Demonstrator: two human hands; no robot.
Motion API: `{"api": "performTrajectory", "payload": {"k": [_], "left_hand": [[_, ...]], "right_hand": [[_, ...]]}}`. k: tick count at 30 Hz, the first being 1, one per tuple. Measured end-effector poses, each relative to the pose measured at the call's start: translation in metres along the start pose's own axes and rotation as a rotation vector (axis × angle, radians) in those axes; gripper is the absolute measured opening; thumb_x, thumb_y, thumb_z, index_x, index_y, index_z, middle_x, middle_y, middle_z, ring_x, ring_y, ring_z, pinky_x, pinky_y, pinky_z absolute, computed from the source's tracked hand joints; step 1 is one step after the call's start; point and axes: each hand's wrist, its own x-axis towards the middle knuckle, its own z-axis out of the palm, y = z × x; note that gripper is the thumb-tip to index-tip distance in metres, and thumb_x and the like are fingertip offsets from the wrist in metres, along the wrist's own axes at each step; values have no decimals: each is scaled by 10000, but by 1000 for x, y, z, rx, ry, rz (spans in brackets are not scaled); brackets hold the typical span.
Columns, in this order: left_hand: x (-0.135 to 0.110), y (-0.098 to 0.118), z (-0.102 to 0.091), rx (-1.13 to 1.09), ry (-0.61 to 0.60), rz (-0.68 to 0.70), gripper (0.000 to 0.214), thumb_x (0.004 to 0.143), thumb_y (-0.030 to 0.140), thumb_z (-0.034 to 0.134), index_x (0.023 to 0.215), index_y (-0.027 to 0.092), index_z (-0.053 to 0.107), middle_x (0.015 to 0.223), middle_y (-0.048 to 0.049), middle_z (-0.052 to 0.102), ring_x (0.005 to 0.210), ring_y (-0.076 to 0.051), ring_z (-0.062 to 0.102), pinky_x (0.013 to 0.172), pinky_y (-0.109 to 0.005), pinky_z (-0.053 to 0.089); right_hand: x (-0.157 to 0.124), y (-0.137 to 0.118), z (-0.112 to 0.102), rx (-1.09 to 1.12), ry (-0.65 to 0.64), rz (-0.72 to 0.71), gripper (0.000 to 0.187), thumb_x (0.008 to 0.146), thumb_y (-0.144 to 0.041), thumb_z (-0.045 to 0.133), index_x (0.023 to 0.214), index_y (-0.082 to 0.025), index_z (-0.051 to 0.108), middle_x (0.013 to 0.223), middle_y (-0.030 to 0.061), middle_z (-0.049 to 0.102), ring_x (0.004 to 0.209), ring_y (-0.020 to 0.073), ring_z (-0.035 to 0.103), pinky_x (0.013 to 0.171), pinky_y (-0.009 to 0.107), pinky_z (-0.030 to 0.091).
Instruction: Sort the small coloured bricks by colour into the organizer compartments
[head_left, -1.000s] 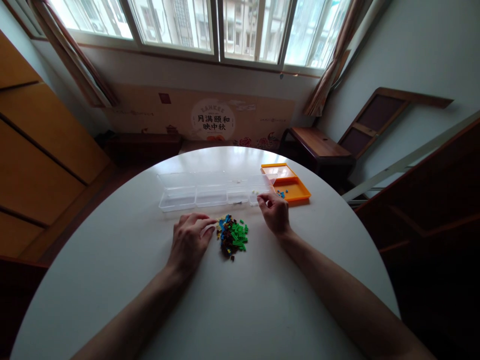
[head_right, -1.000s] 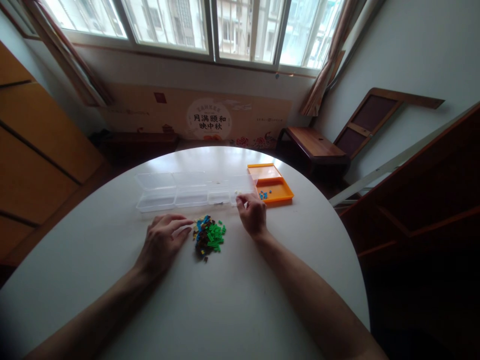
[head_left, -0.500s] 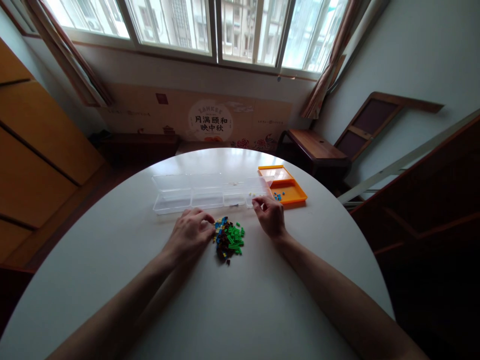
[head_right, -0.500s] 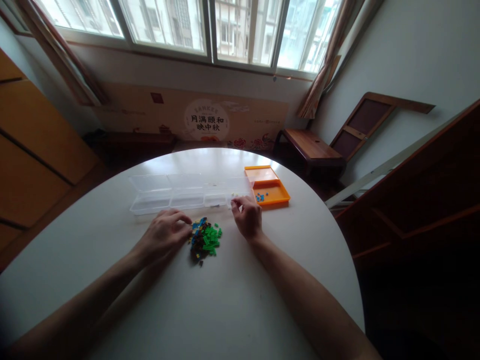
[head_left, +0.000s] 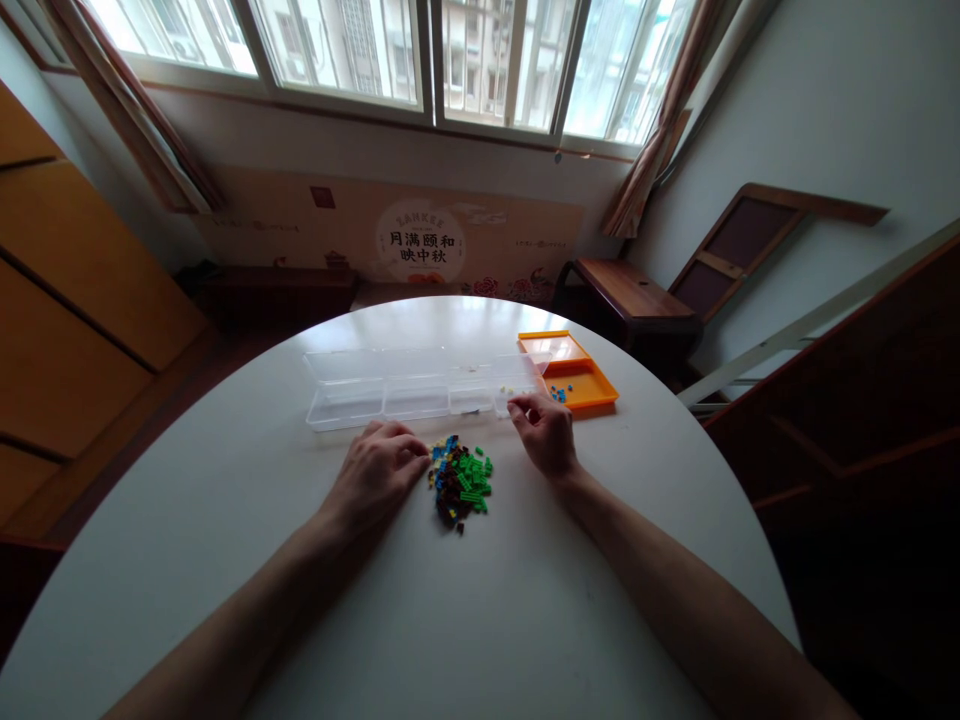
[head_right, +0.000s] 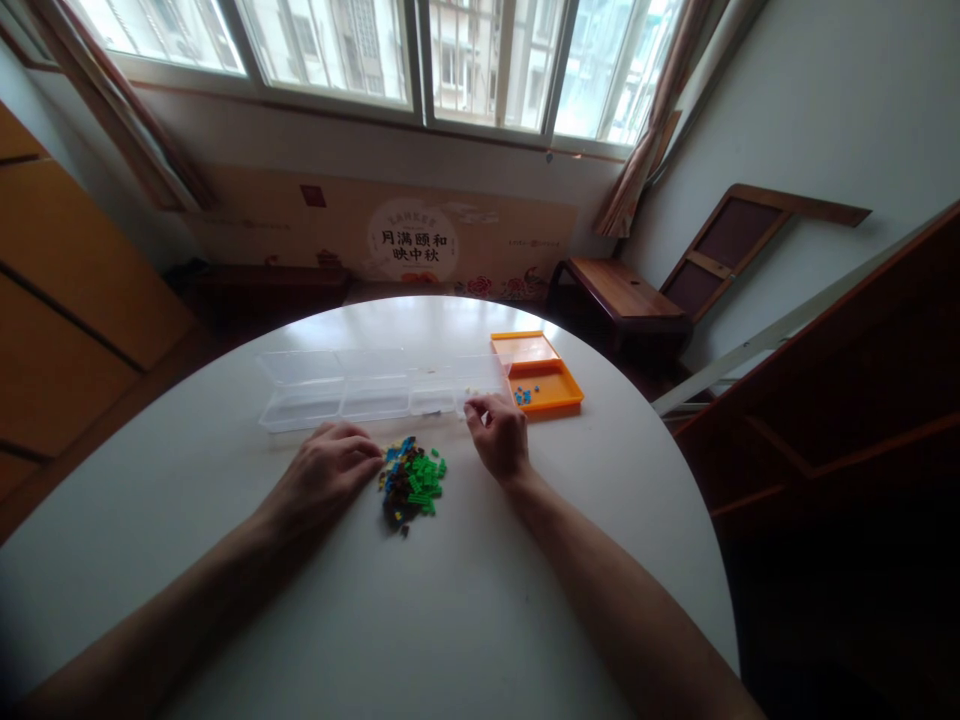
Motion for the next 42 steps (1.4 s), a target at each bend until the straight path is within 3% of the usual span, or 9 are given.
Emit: {"api": "performTrajectory", "payload": {"k": [3, 9, 13, 18, 25, 28, 34, 42], "left_hand": [[0, 0, 1, -96, 33, 43, 206, 824, 374, 592, 750, 222, 711, 852, -43, 663, 877, -208, 548, 813, -351, 443], [-3, 16, 0, -367, 128, -2, 243, 828, 422, 601, 782, 200, 691, 818, -31, 652, 778, -160, 577, 703, -274, 464], [-6, 24, -1, -410, 153, -29, 250, 830, 420, 602, 783, 192, 691, 804, -28, 653, 728, -141, 572, 656, -252, 458], [-7, 26, 4, -424, 174, -19, 249, 825, 416, 612, 778, 187, 696, 798, -28, 657, 718, -137, 577, 650, -249, 466], [-8, 26, 8, -396, 212, 12, 245, 823, 420, 628, 776, 196, 714, 800, -31, 652, 768, -158, 604, 706, -279, 486], [-10, 23, 7, -349, 248, 22, 243, 835, 419, 618, 792, 203, 721, 811, -32, 651, 795, -167, 607, 749, -300, 490], [-11, 13, 3, -211, 279, 60, 214, 854, 390, 600, 829, 216, 723, 844, -33, 659, 865, -187, 590, 808, -331, 478], [-12, 6, 0, -69, 337, 62, 193, 864, 320, 561, 886, 212, 719, 891, -39, 659, 915, -206, 560, 843, -348, 466]], "right_hand": [[-4, -9, 1, 18, -42, -53, 148, 842, -263, 592, 795, -177, 703, 684, 7, 631, 546, 114, 498, 583, 239, 428], [-22, -38, 9, 113, -277, -337, 103, 837, -220, 641, 912, -193, 707, 785, 21, 674, 618, 116, 570, 634, 232, 467], [-30, -49, 16, 109, -266, -430, 79, 844, -209, 642, 894, -194, 702, 813, 37, 694, 718, 145, 632, 684, 244, 479], [-31, -51, 17, 57, -193, -416, 81, 867, -229, 623, 847, -196, 694, 756, 30, 678, 693, 143, 617, 662, 242, 465], [-29, -53, 17, -13, -214, -491, 161, 901, -229, 569, 796, -197, 687, 721, 24, 669, 691, 142, 602, 659, 239, 442], [-21, -44, 13, -44, -149, -426, 176, 904, -228, 554, 794, -198, 690, 731, 22, 667, 688, 140, 593, 671, 241, 439], [8, -7, 0, -111, 127, -78, 192, 872, -296, 583, 804, -169, 709, 699, 21, 649, 569, 135, 518, 629, 266, 432], [15, 10, -3, -68, 167, 46, 256, 850, -328, 558, 884, -139, 728, 777, 60, 700, 581, 150, 542, 648, 289, 464]]}}
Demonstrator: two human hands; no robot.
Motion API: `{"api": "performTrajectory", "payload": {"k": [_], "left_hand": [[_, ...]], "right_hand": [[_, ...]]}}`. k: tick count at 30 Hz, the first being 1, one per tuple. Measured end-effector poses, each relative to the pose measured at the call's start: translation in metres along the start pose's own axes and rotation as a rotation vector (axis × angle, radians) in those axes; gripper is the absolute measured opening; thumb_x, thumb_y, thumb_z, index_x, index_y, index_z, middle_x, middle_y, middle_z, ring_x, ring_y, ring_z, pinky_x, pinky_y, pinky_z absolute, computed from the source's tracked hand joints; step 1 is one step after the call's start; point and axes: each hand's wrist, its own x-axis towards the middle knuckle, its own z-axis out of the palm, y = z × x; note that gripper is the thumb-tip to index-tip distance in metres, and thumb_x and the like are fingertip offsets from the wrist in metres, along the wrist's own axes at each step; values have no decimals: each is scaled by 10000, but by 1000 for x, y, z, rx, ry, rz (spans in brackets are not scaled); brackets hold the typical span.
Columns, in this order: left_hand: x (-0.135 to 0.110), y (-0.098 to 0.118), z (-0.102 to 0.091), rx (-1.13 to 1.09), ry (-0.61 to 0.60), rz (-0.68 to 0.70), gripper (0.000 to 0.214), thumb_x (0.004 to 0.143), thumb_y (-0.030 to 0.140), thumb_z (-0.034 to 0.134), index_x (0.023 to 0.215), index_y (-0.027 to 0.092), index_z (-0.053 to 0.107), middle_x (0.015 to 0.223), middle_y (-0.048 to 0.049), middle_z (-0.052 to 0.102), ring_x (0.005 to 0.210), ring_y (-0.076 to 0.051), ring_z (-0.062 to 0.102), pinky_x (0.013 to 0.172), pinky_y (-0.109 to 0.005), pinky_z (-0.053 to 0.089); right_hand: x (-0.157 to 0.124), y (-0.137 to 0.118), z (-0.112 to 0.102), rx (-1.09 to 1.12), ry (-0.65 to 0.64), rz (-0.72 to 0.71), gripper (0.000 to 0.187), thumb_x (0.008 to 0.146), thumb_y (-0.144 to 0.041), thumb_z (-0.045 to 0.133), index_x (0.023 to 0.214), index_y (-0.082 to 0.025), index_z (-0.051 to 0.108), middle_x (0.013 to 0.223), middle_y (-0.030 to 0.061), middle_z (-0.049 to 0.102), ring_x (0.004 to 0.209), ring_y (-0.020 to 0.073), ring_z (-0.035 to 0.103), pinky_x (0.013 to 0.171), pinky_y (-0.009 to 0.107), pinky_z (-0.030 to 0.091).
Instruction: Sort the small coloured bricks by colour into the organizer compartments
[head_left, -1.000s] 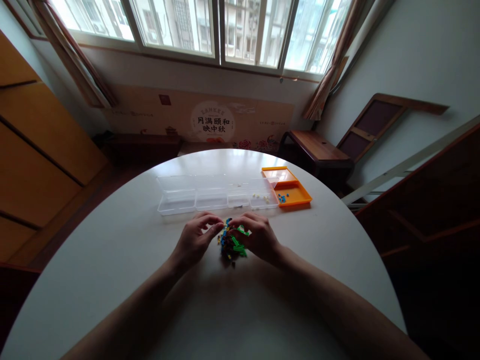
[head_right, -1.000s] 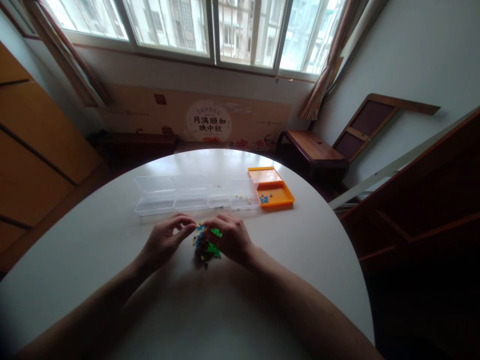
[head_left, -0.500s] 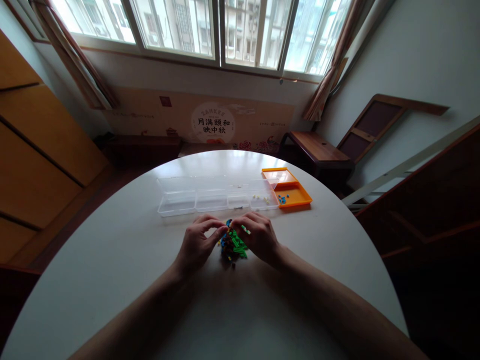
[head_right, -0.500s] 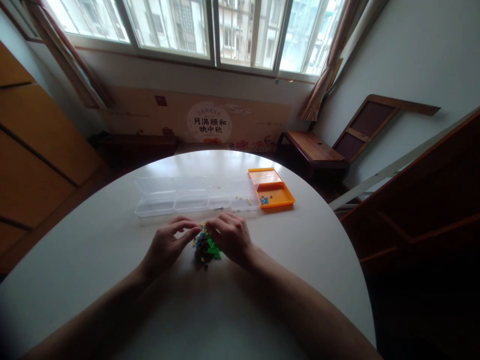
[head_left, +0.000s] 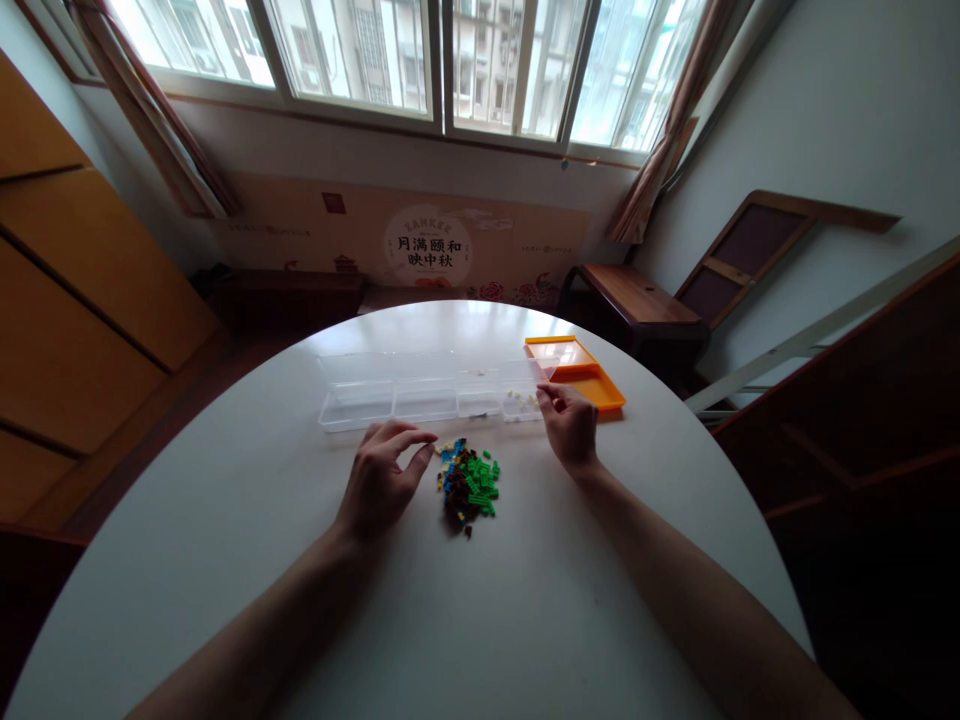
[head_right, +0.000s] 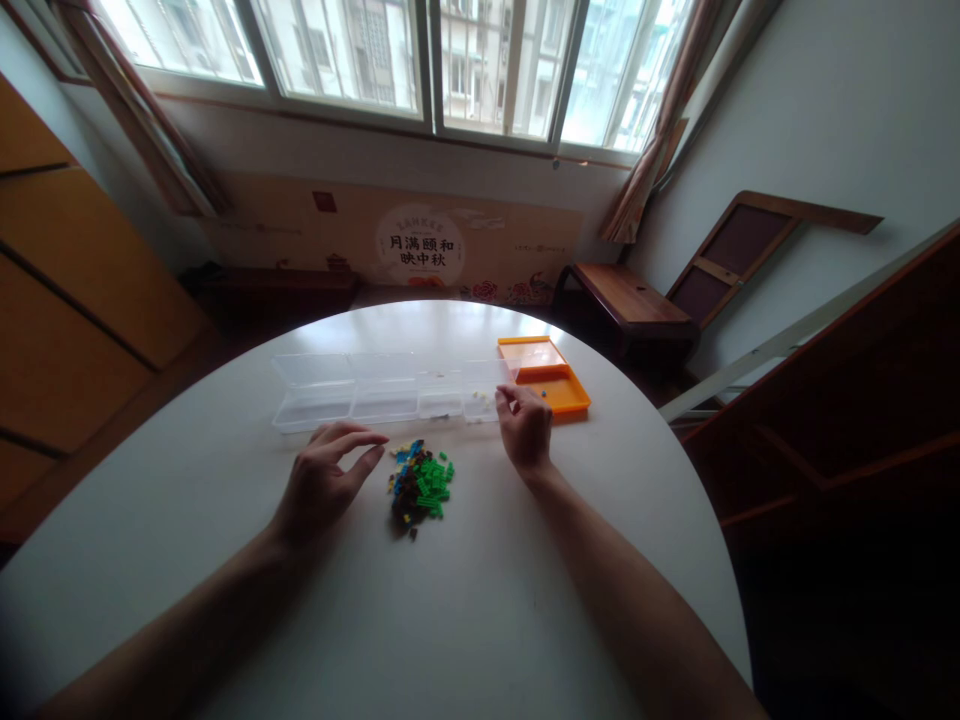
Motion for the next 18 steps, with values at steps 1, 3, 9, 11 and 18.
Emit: {"api": "performTrajectory", "payload": {"k": [1, 3, 9, 11, 18], "left_hand": [[0, 0, 0, 15, -2, -1, 196, 864, 304, 550, 894, 210, 719, 896, -42, 659, 921, -210, 556, 850, -353, 466], [0, -1, 0, 49, -18, -2, 206, 857, 269, 529, 907, 209, 720, 907, -47, 659, 934, -217, 549, 869, -368, 461], [-3, -5, 2, 175, -132, 8, 212, 831, 242, 557, 959, 233, 725, 983, -55, 667, 977, -243, 537, 897, -420, 422], [-4, -6, 3, 211, -149, 18, 199, 846, 267, 568, 959, 241, 729, 988, -57, 671, 974, -249, 534, 874, -419, 412], [-4, -4, -1, 328, -155, 107, 141, 863, 269, 598, 816, 270, 731, 964, -41, 680, 978, -263, 523, 829, -406, 370]], "right_hand": [[-1, -1, 0, 2, -1, 4, 257, 848, -329, 557, 882, -140, 728, 778, 60, 700, 582, 150, 542, 647, 288, 465], [-3, -2, 0, 5, -4, 5, 255, 846, -330, 557, 871, -143, 728, 773, 58, 696, 581, 149, 540, 643, 286, 464], [-11, -13, 2, 3, -46, -40, 237, 853, -320, 554, 848, -154, 723, 735, 42, 673, 571, 142, 517, 634, 278, 452], [-14, -17, 3, 6, -68, -57, 233, 859, -314, 549, 852, -158, 721, 737, 39, 671, 571, 140, 514, 631, 276, 450], [-21, -29, 4, 16, -112, -88, 194, 855, -278, 557, 844, -174, 720, 714, 21, 654, 576, 133, 519, 632, 265, 448]]}}
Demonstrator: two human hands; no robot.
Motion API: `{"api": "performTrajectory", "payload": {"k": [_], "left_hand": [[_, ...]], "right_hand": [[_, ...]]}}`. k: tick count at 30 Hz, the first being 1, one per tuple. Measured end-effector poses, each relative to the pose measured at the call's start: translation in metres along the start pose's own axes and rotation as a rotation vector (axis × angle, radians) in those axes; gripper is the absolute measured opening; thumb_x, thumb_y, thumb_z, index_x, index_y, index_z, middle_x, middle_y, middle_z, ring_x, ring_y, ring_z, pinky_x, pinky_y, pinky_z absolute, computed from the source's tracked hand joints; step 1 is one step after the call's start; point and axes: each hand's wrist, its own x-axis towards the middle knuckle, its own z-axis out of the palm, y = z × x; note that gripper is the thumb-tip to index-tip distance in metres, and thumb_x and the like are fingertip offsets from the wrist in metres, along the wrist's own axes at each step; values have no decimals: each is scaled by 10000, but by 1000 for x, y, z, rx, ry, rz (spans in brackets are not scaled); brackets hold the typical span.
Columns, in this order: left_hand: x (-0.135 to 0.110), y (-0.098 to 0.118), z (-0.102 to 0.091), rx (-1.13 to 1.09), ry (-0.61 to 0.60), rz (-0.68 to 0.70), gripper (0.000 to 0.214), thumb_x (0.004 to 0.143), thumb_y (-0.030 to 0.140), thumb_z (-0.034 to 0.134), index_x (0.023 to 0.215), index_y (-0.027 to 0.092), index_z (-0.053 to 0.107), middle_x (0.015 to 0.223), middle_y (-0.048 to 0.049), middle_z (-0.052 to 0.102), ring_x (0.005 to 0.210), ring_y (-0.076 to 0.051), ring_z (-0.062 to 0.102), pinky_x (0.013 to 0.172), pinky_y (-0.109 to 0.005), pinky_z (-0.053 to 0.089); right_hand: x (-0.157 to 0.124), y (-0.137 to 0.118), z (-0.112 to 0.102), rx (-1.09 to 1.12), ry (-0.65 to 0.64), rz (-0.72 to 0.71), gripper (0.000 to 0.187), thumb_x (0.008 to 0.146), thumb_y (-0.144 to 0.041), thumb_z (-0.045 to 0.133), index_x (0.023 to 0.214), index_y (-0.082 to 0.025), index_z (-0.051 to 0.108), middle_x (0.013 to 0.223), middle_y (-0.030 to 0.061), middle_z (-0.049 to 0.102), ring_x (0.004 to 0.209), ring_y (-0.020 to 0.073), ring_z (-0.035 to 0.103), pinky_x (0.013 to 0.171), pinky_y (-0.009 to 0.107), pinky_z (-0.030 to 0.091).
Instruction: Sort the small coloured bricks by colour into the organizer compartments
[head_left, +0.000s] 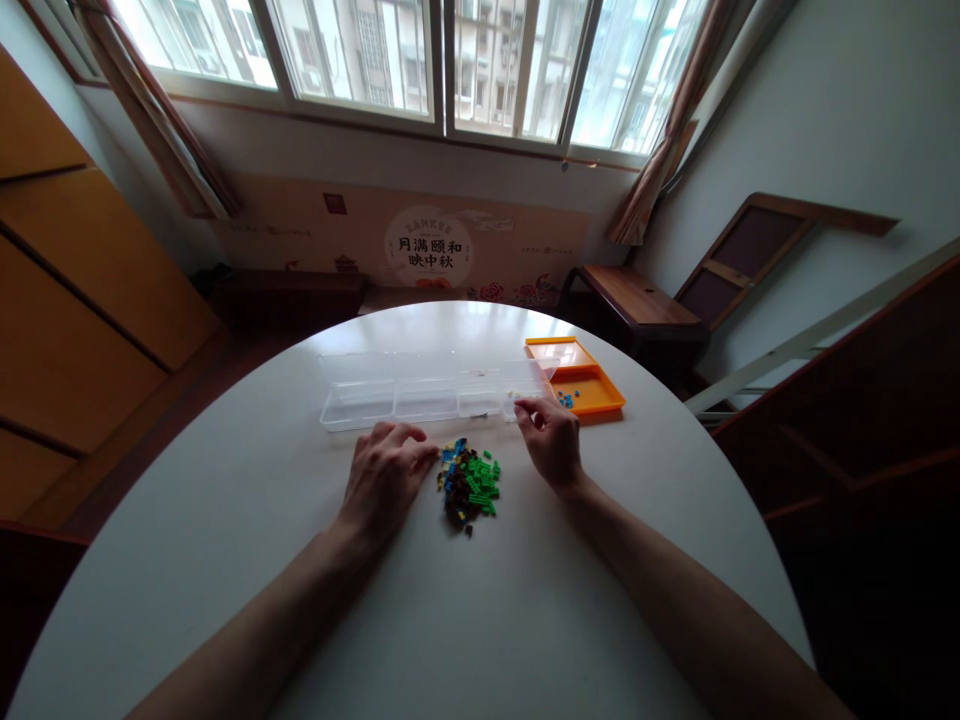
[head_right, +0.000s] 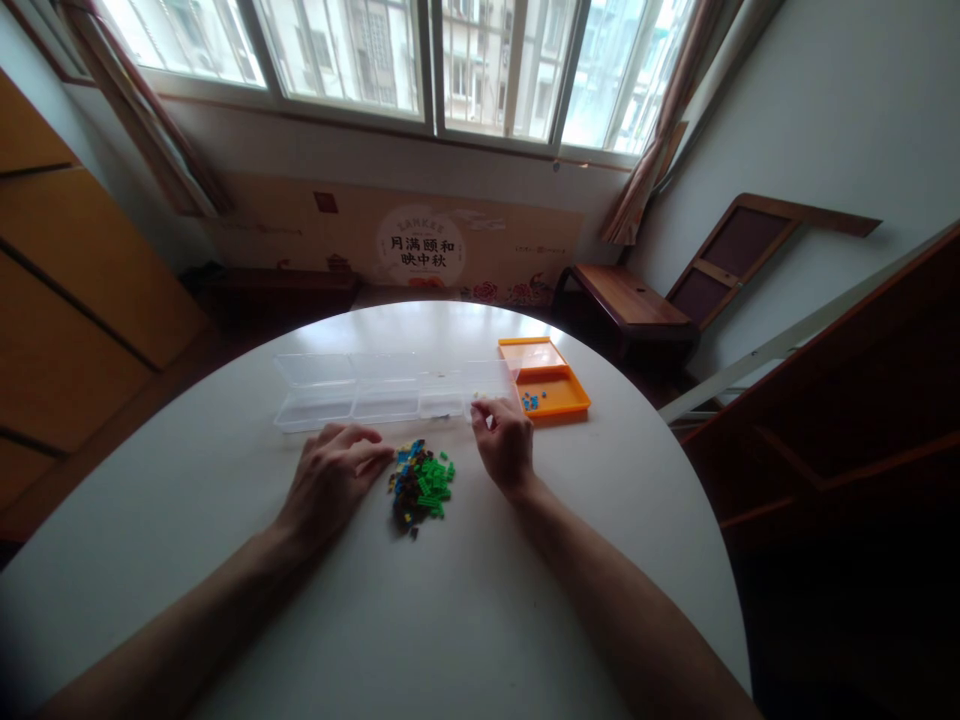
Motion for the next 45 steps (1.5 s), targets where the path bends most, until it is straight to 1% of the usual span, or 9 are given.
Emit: {"api": "performTrajectory", "payload": {"k": [5, 9, 12, 17, 22, 27, 30, 36, 45], "left_hand": [[1, 3, -3, 6, 16, 40, 119, 878, 251, 589, 816, 218, 685, 929, -38, 683, 938, -241, 529, 817, -384, 364], [0, 12, -9, 4, 166, 124, 117, 902, 234, 562, 853, 216, 667, 921, -36, 686, 922, -218, 530, 836, -370, 359], [-1, 19, -14, -2, 206, 206, 89, 889, 220, 584, 883, 245, 669, 908, -18, 691, 917, -203, 535, 845, -360, 354], [-4, 23, -16, -2, 219, 275, 104, 875, 192, 599, 891, 265, 673, 899, 1, 702, 931, -192, 551, 834, -350, 354], [-4, 21, -13, -24, 192, 240, 106, 874, 244, 611, 933, 286, 688, 913, -9, 703, 932, -199, 558, 846, -361, 363], [-5, 17, -8, -7, 238, 191, 94, 863, 256, 626, 932, 253, 689, 914, -30, 696, 904, -212, 552, 830, -365, 378], [-4, 14, -5, 10, 230, 126, 92, 864, 257, 619, 909, 233, 695, 913, -44, 693, 909, -226, 555, 816, -374, 384], [-3, 10, -1, 0, 156, 49, 120, 855, 244, 607, 920, 226, 707, 953, -62, 694, 954, -244, 561, 850, -407, 401], [-4, 9, 0, -34, 78, 44, 202, 834, 152, 551, 960, 221, 694, 1002, -62, 685, 996, -253, 541, 865, -418, 385]], "right_hand": [[-5, -12, 0, 56, -67, -13, 171, 847, -260, 581, 836, -170, 726, 694, 17, 651, 563, 124, 513, 606, 254, 440], [-11, -25, 3, 206, -298, -33, 155, 840, -260, 606, 852, -172, 734, 722, 15, 679, 541, 102, 509, 576, 232, 432], [-16, -35, 5, 346, -492, -49, 169, 847, -288, 610, 859, -177, 738, 722, 12, 692, 582, 108, 554, 584, 222, 443], [-20, -43, 5, 439, -565, -54, 183, 854, -300, 604, 828, -171, 730, 747, 22, 707, 651, 125, 609, 625, 227, 468], [-16, -38, 5, 338, -474, -69, 150, 839, -259, 608, 808, -173, 726, 698, 12, 682, 588, 112, 559, 591, 228, 447], [-3, -11, 2, 137, -68, 52, 194, 845, -310, 597, 825, -166, 725, 719, 30, 679, 560, 123, 514, 592, 254, 439], [5, 9, -1, 79, 58, 128, 249, 842, -361, 587, 830, -154, 725, 728, 47, 685, 556, 135, 516, 597, 271, 446], [11, 23, -2, 54, 73, 190, 306, 831, -405, 572, 847, -143, 730, 733, 63, 698, 549, 148, 534, 595, 285, 460], [7, 13, -2, 79, 53, 175, 258, 825, -329, 574, 898, -139, 733, 790, 64, 712, 558, 142, 531, 604, 285, 467]]}}
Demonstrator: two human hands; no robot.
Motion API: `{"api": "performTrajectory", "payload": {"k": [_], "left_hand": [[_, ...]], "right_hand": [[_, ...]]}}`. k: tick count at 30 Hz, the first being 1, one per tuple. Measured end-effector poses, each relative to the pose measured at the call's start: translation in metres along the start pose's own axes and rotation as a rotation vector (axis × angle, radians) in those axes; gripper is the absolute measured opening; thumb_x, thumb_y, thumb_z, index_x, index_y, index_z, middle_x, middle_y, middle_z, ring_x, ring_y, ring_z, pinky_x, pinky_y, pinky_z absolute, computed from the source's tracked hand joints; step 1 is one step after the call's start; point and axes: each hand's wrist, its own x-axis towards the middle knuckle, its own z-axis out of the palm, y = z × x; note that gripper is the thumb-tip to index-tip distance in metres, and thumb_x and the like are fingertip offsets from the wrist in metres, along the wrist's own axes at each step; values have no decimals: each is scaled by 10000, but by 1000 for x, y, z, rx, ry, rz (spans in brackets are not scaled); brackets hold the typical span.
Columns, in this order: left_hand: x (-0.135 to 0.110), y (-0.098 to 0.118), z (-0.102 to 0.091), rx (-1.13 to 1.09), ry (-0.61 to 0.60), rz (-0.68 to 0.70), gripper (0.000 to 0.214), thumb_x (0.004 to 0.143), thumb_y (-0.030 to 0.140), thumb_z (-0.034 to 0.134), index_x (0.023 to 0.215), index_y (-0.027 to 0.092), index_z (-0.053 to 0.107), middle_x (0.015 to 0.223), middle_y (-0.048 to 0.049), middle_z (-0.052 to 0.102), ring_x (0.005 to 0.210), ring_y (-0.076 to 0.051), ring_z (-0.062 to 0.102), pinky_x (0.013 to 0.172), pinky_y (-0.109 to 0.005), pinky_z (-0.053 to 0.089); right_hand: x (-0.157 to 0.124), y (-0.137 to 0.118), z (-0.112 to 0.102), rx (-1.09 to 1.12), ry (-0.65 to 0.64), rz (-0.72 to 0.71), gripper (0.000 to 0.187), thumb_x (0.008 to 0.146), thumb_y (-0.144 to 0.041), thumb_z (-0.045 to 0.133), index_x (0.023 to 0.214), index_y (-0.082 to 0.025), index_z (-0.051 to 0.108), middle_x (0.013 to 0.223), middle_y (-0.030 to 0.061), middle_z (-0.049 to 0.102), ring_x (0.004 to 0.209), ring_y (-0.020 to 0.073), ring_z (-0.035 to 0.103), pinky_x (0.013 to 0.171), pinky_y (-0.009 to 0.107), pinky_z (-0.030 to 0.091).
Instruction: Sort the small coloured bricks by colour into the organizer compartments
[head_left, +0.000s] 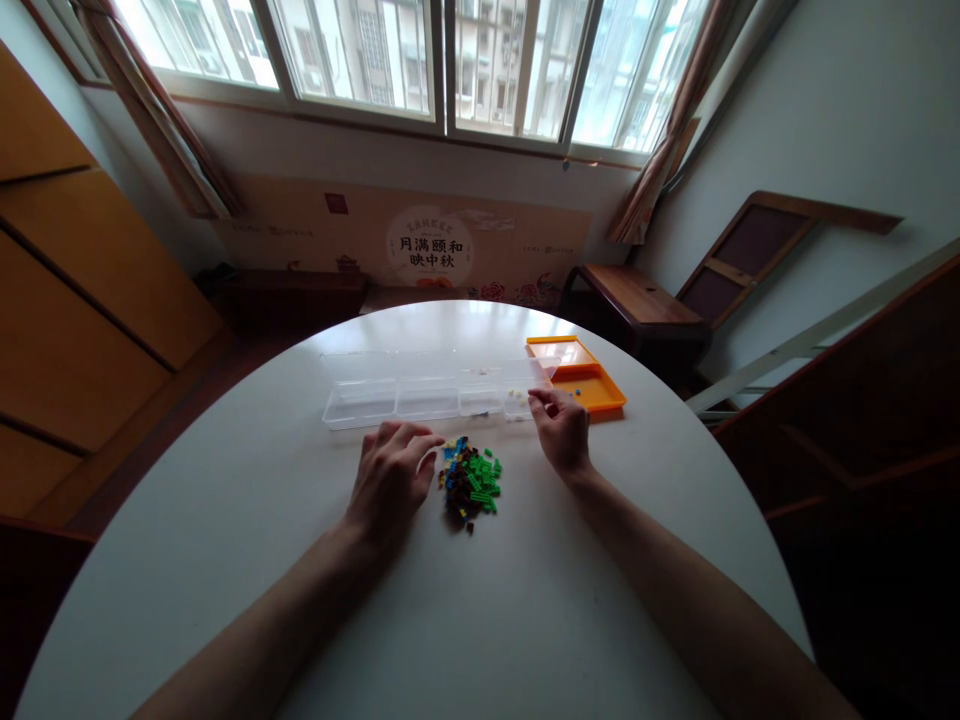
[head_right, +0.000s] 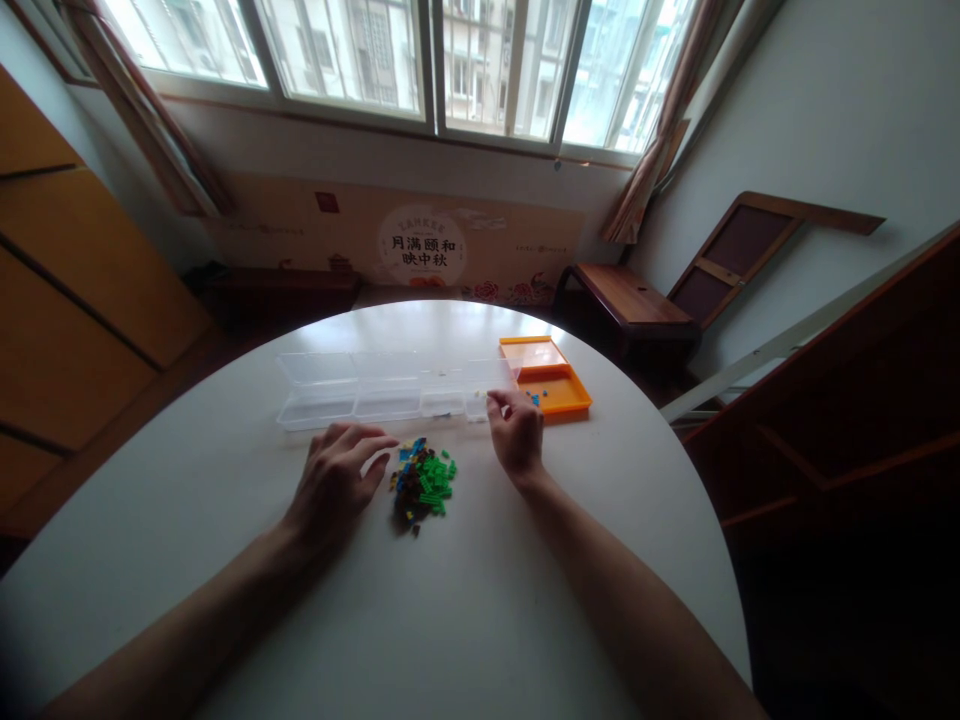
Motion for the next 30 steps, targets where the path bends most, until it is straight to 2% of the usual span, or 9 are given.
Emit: {"api": "performTrajectory", "payload": {"k": [7, 10, 15, 19, 22, 25, 27, 30], "left_hand": [[2, 0, 1, 0, -69, -4, 198, 878, 209, 543, 994, 251, 699, 1038, -58, 675, 1012, -257, 518, 849, -410, 376], [2, -1, 2, 32, -86, -7, 183, 891, 230, 541, 950, 270, 709, 1043, -54, 673, 1026, -261, 514, 845, -411, 375], [3, -2, 1, 44, -73, -43, 144, 874, 251, 575, 825, 241, 710, 1013, -54, 684, 1013, -270, 528, 846, -423, 381], [5, -1, 1, -6, -53, -41, 104, 863, 226, 600, 812, 219, 690, 984, -44, 692, 990, -250, 539, 843, -402, 380], [6, 1, -1, -91, 57, 10, 87, 870, 232, 612, 822, 213, 681, 934, -36, 690, 942, -218, 547, 831, -375, 388], [8, 6, -4, -171, 166, 85, 69, 870, 241, 626, 831, 206, 670, 879, -31, 682, 883, -188, 543, 811, -348, 403], [9, 10, -5, -193, 203, 128, 41, 861, 228, 640, 836, 211, 666, 856, -23, 678, 868, -177, 538, 804, -336, 408], [9, 13, -5, -193, 214, 169, 24, 850, 211, 654, 831, 224, 663, 839, -11, 677, 873, -173, 536, 811, -332, 406]], "right_hand": [[-10, -10, 3, -36, -62, -86, 213, 841, -286, 559, 879, -161, 728, 758, 36, 679, 560, 134, 508, 621, 278, 455], [-12, -14, 3, -47, -76, -124, 201, 846, -272, 555, 872, -171, 726, 721, 23, 654, 561, 133, 504, 622, 273, 449], [-14, -19, 2, -43, -86, -132, 191, 847, -259, 557, 871, -172, 727, 724, 20, 652, 568, 130, 507, 627, 268, 446], [-17, -22, 4, 1, -126, -138, 180, 844, -251, 567, 862, -172, 728, 732, 23, 658, 557, 119, 499, 613, 258, 440], [-23, -27, 7, 98, -244, -121, 167, 834, -254, 590, 864, -176, 734, 735, 24, 667, 545, 109, 493, 585, 249, 433], [-30, -35, 11, 246, -459, -67, 165, 815, -268, 616, 872, -178, 741, 734, 24, 678, 543, 103, 501, 546, 234, 425], [-35, -40, 12, 344, -585, -26, 177, 809, -286, 623, 878, -177, 744, 738, 26, 690, 571, 111, 536, 554, 231, 436], [-39, -46, 13, 465, -684, 12, 197, 819, -308, 609, 878, -172, 740, 773, 38, 709, 663, 139, 607, 620, 246, 476]]}}
